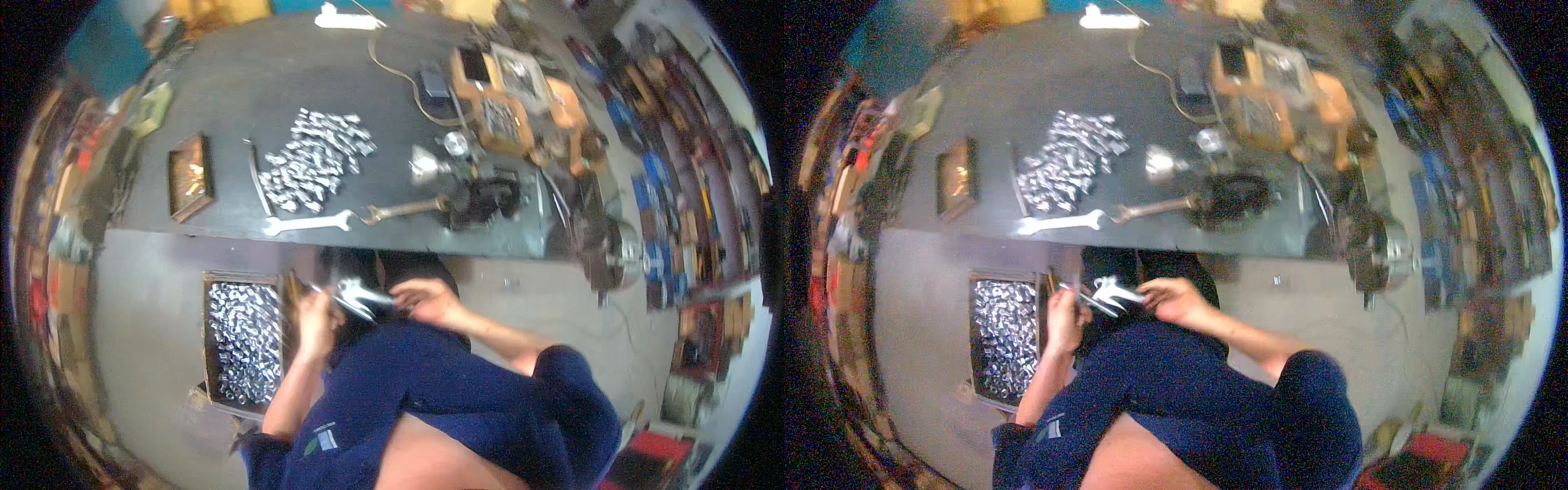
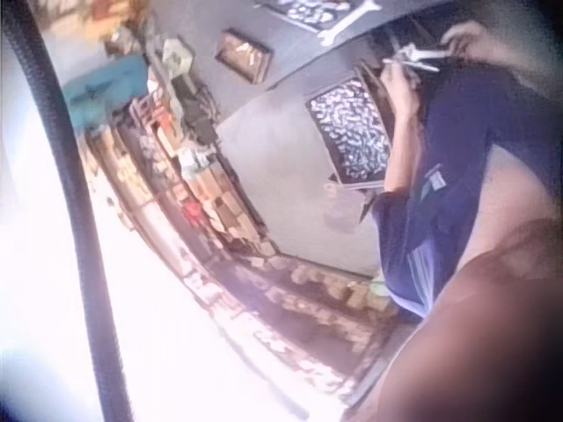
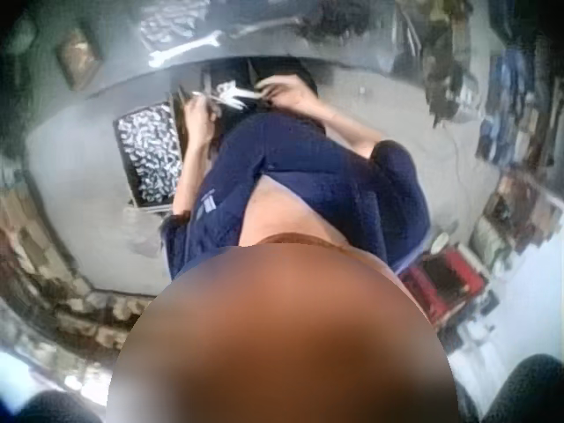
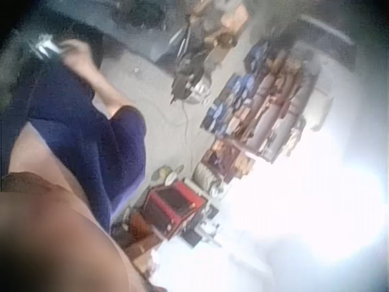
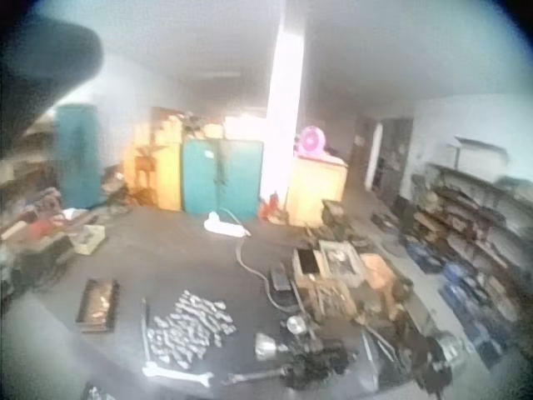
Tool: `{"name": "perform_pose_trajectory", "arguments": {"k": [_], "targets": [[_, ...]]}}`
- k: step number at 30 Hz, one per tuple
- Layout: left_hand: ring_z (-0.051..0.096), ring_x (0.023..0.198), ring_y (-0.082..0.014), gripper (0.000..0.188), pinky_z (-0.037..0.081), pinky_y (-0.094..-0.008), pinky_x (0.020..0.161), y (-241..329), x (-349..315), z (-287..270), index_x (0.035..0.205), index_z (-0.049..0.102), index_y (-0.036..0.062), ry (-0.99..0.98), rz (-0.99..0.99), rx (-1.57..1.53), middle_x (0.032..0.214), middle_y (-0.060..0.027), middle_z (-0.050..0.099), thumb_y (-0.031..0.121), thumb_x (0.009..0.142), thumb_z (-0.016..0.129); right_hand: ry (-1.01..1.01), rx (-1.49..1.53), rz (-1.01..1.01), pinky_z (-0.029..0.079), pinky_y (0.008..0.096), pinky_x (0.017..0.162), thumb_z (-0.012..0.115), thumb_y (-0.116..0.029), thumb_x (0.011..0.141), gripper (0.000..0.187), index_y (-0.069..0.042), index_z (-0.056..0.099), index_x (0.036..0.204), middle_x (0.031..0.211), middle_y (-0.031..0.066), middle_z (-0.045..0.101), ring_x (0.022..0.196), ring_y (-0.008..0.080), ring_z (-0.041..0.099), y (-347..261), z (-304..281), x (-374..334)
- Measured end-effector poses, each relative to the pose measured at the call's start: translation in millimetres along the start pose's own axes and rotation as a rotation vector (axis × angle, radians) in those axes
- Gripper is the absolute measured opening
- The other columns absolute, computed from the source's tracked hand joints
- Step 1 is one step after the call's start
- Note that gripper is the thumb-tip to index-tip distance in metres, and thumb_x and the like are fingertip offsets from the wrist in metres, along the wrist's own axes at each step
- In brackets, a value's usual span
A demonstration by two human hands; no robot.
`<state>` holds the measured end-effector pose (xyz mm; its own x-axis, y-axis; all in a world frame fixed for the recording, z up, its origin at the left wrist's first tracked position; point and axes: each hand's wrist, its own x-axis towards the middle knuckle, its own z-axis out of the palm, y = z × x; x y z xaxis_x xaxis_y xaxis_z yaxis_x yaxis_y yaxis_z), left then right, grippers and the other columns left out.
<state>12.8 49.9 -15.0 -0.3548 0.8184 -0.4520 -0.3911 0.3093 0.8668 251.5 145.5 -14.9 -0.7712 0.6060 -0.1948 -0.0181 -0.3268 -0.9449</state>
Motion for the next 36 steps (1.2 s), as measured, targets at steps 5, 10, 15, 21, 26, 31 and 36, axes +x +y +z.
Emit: {"name": "perform_pose_trajectory", "arguments": {"k": [5, 10, 15, 21, 26, 31, 36], "targets": [[0.037, 0.04, -0.0072, 0.026, 0.026, -0.0224, 0.037, 3, -19, -30, 0.077, 0.056, 0.0073, 0.155, -0.052, -0.064, 0.052, 0.0012, 0.044, 0.029, 0.09, 0.05, 0.13, -0.395, 0.494, 0.05, 0.0252, 0.053, 0.063, -0.012, 0.071, 0.011, -0.003, 0.063, 0.078, 0.073, 0.0048, 0.064, 0.064, 0.0121, 0.061, 67, -73, -122], [0.032, 0.037, -0.0089, 0.027, 0.029, -0.0239, 0.04, 3, -22, -30, 0.078, 0.054, 0.0024, 0.136, -0.102, -0.032, 0.048, 0.0004, 0.039, 0.024, 0.092, 0.046, 0.356, 0.074, 0.833, 0.055, 0.0304, 0.056, 0.063, -0.014, 0.075, 0.017, -0.004, 0.063, 0.089, 0.079, 0.0064, 0.065, 0.067, 0.0165, 0.064, 110, -31, -214], [0.031, 0.038, -0.0087, 0.026, 0.027, -0.0229, 0.039, -5, -18, -29, 0.081, 0.055, 0.0038, 0.115, -0.21, 0.083, 0.051, -0.0003, 0.041, 0.025, 0.092, 0.046, 0.465, 0.352, 0.887, 0.046, 0.0275, 0.051, 0.06, -0.006, 0.069, 0.029, -0.007, 0.06, 0.098, 0.079, 0.0012, 0.059, 0.062, 0.0119, 0.056, 121, 1, -234], [0.032, 0.038, -0.0086, 0.024, 0.028, -0.0227, 0.039, -3, -19, -15, 0.08, 0.055, 0.0041, 0.118, -0.232, 0.091, 0.051, -0.0005, 0.043, 0.024, 0.091, 0.045, 0.612, 0.279, 0.754, 0.045, 0.0254, 0.056, 0.05, -0.002, 0.066, 0.049, -0.007, 0.055, 0.115, 0.1, -0.0004, 0.058, 0.076, 0.0108, 0.055, 181, 11, -252], [0.032, 0.036, -0.009, 0.027, 0.03, -0.0235, 0.037, -5, -24, -26, 0.079, 0.055, 0.0037, 0.134, -0.312, 0.122, 0.049, 0.0, 0.04, 0.025, 0.091, 0.045, 0.615, 0.367, 0.637, 0.044, 0.0241, 0.058, 0.05, 0.001, 0.068, 0.048, -0.005, 0.056, 0.115, 0.098, -0.0005, 0.06, 0.075, 0.0107, 0.055, 208, 4, -267], [0.034, 0.034, -0.0096, 0.029, 0.031, -0.0242, 0.036, -4, -19, -62, 0.075, 0.055, 0.003, 0.096, -0.293, 0.152, 0.046, 0.0, 0.04, 0.025, 0.092, 0.044, 0.506, 0.444, 0.624, 0.048, 0.0272, 0.065, 0.059, -0.003, 0.073, 0.039, 0.001, 0.06, 0.112, 0.095, 0.0039, 0.065, 0.077, 0.0124, 0.059, 123, 16, -236], [0.034, 0.037, -0.0094, 0.029, 0.029, -0.0252, 0.038, 1, -19, -86, 0.076, 0.057, 0.0055, 0.135, -0.246, 0.187, 0.048, 0.0009, 0.042, 0.028, 0.089, 0.046, 0.489, 0.738, 0.697, 0.044, 0.0296, 0.064, 0.061, -0.007, 0.074, 0.028, -0.001, 0.055, 0.1, 0.09, 0.0064, 0.058, 0.071, 0.0158, 0.056, 107, 8, -229]]}}
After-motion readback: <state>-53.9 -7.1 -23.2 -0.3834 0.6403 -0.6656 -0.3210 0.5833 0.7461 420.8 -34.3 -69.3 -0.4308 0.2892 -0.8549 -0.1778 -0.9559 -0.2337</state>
